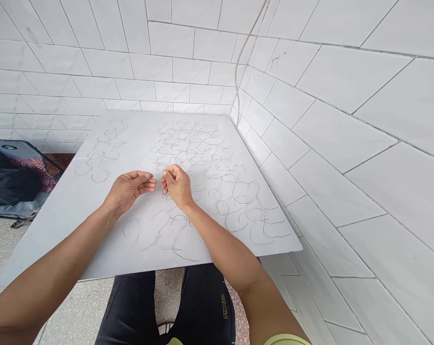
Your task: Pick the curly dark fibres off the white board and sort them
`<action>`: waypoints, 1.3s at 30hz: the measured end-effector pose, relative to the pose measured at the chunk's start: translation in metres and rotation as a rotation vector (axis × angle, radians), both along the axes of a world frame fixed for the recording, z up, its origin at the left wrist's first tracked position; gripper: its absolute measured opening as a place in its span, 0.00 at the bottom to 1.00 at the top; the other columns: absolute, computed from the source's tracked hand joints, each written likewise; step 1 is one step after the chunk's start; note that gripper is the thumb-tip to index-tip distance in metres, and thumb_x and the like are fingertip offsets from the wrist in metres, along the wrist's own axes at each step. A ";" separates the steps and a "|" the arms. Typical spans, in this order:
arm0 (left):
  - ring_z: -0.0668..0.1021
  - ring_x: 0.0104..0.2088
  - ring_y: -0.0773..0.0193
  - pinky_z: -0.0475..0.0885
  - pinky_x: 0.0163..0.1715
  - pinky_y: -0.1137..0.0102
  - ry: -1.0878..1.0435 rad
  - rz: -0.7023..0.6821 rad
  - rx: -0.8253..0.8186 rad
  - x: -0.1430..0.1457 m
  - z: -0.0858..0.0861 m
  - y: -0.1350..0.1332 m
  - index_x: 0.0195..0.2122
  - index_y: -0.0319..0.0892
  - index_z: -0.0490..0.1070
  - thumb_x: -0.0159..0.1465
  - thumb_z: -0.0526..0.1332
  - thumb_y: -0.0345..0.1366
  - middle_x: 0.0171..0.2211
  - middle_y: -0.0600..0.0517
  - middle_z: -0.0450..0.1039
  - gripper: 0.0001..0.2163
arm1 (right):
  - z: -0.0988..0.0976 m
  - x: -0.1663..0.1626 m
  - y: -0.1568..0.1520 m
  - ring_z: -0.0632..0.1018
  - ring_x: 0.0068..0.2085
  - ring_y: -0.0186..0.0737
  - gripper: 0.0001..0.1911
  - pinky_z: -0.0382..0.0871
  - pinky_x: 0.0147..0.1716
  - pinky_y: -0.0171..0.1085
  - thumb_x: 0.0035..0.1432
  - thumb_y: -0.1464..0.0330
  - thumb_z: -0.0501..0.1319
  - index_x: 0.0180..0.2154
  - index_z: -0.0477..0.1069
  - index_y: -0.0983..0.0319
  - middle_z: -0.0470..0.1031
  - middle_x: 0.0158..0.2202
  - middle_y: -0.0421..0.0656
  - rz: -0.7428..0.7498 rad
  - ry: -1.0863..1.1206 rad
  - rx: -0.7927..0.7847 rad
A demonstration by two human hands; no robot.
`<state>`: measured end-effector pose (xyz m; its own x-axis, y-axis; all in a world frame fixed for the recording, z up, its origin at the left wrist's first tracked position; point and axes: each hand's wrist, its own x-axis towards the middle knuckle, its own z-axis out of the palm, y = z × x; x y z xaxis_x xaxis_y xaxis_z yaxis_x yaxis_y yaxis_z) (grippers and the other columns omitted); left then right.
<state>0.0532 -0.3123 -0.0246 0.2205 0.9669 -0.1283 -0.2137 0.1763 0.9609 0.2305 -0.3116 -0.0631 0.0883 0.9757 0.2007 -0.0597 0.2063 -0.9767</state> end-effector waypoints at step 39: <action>0.78 0.32 0.59 0.69 0.32 0.66 0.721 0.003 0.482 0.001 -0.037 0.001 0.28 0.41 0.73 0.72 0.58 0.39 0.27 0.48 0.75 0.16 | 0.086 -0.026 -0.029 0.76 0.21 0.35 0.08 0.69 0.17 0.32 0.64 0.62 0.66 0.35 0.73 0.59 0.78 0.26 0.41 0.121 -0.200 -0.060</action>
